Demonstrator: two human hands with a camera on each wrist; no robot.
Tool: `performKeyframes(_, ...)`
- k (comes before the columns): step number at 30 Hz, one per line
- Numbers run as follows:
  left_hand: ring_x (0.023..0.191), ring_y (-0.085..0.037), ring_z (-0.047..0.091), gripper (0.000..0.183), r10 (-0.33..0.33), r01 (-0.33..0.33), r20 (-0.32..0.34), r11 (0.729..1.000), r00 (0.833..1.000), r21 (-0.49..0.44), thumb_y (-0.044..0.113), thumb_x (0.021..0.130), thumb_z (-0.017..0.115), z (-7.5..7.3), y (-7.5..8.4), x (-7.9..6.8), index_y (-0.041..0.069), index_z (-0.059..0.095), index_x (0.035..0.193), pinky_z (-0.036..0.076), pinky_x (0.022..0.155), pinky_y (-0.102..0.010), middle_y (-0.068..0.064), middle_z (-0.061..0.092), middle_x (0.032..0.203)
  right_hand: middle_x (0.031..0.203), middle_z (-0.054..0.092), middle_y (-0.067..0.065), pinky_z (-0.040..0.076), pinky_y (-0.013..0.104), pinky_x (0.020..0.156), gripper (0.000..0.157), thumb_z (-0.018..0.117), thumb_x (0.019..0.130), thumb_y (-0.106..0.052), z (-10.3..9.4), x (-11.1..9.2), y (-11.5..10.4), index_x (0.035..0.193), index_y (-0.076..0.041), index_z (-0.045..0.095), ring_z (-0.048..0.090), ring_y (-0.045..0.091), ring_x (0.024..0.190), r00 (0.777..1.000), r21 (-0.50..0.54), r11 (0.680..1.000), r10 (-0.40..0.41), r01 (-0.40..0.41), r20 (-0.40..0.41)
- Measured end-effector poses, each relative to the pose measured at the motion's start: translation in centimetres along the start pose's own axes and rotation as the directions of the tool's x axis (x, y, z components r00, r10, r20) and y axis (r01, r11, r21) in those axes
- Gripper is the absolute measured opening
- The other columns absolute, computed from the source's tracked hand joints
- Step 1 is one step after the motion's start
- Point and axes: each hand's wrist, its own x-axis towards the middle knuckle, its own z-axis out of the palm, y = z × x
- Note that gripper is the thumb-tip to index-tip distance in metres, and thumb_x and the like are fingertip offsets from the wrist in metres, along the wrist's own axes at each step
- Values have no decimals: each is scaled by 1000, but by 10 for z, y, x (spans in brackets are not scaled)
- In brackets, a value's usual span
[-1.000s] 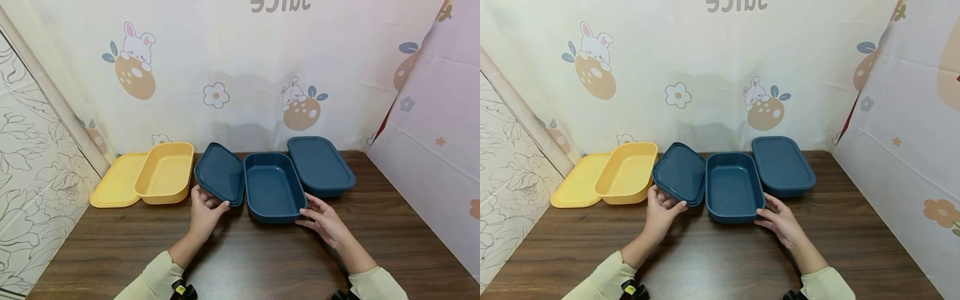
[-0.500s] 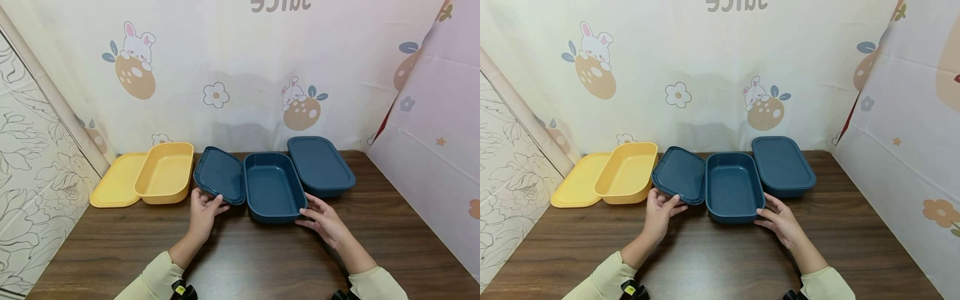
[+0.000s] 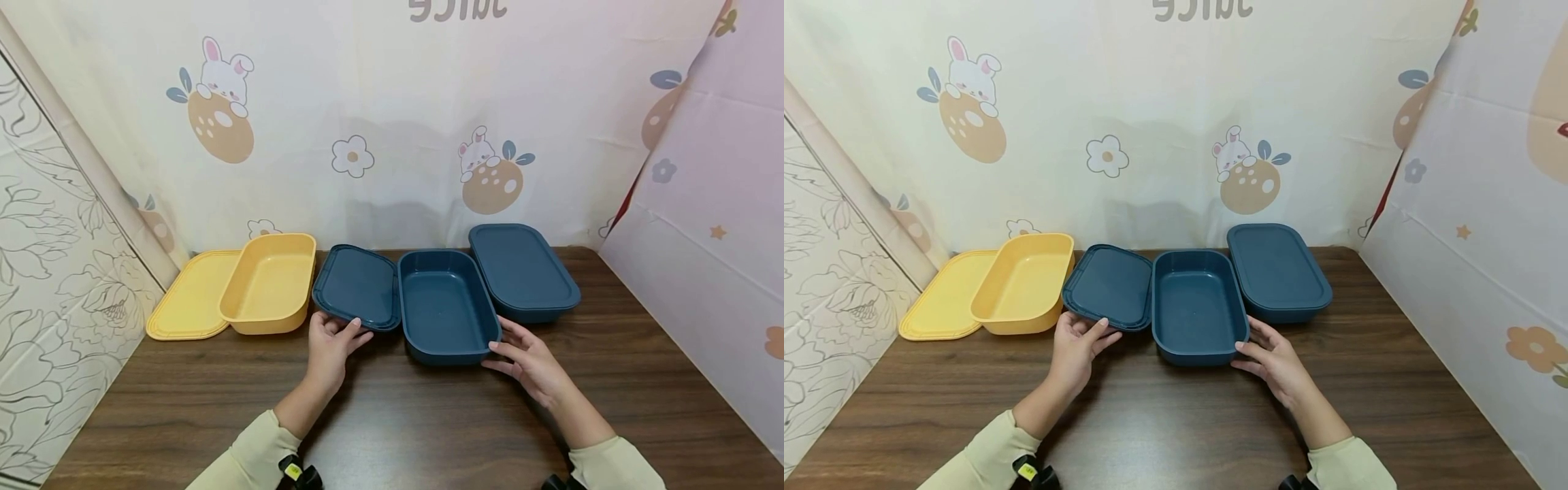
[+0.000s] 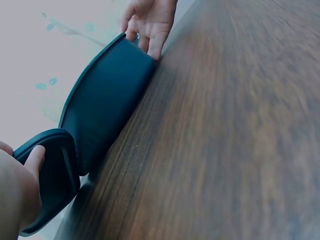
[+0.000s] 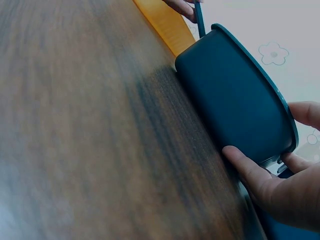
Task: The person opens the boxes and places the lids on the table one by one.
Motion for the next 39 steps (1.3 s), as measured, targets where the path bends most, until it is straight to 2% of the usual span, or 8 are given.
performKeyframes(7,81,-22,66,46,-63,61,-60,998,996,-26,-13,91,58,0,1,3,0,33,127,57,78,-40,-19,57,102,143,37,22,52,45,89,69,58,98,-6,0,0,0,153,1,17,59,21,114,1000,-6,1000,0,0,-1)
performKeyframes(18,78,-19,66,48,-140,129,-101,986,985,-106,-12,92,57,-1,-2,9,-2,29,130,56,81,-38,-18,57,102,145,33,24,52,45,90,69,58,97,-6,0,1,0,153,1,17,59,21,113,1000,-3,1000,0,0,-2)
performKeyframes(23,82,-20,65,53,-182,164,-120,975,976,-149,-12,92,55,-2,-3,11,-3,25,135,55,84,-38,-23,51,115,145,33,24,52,44,90,69,58,98,-5,0,1,1,153,1,17,59,20,113,1000,1,1000,4,-4,-3)
performKeyframes(28,95,-23,65,56,-213,185,-145,965,966,-185,-13,93,53,-3,-5,13,-5,20,139,53,88,-38,-28,40,133,146,31,24,52,45,90,70,57,98,-5,0,1,1,154,1,17,59,19,113,1000,0,1000,7,-7,-6)
performKeyframes(31,100,-24,64,57,-216,185,-161,964,963,-191,-13,93,53,-4,-5,14,-6,20,139,52,89,-37,-29,38,137,147,30,25,52,45,90,70,58,97,-5,0,1,1,154,1,16,59,19,113,1000,-1,1000,8,-8,-5)
performKeyframes(35,96,-23,66,56,-219,187,-183,966,959,-176,-11,93,56,-4,-5,17,-7,23,137,53,87,-35,-28,44,130,146,32,25,52,45,89,70,58,97,-5,0,1,1,153,1,16,60,20,112,1000,1,1000,5,-5,-6)
performKeyframes(39,87,-23,67,50,-238,211,-215,967,947,-140,-7,92,61,-4,-5,19,-5,29,131,56,82,-34,-23,54,110,144,35,22,53,44,89,70,58,97,-5,0,1,1,153,2,16,60,20,112,1000,2,1000,0,0,-4)
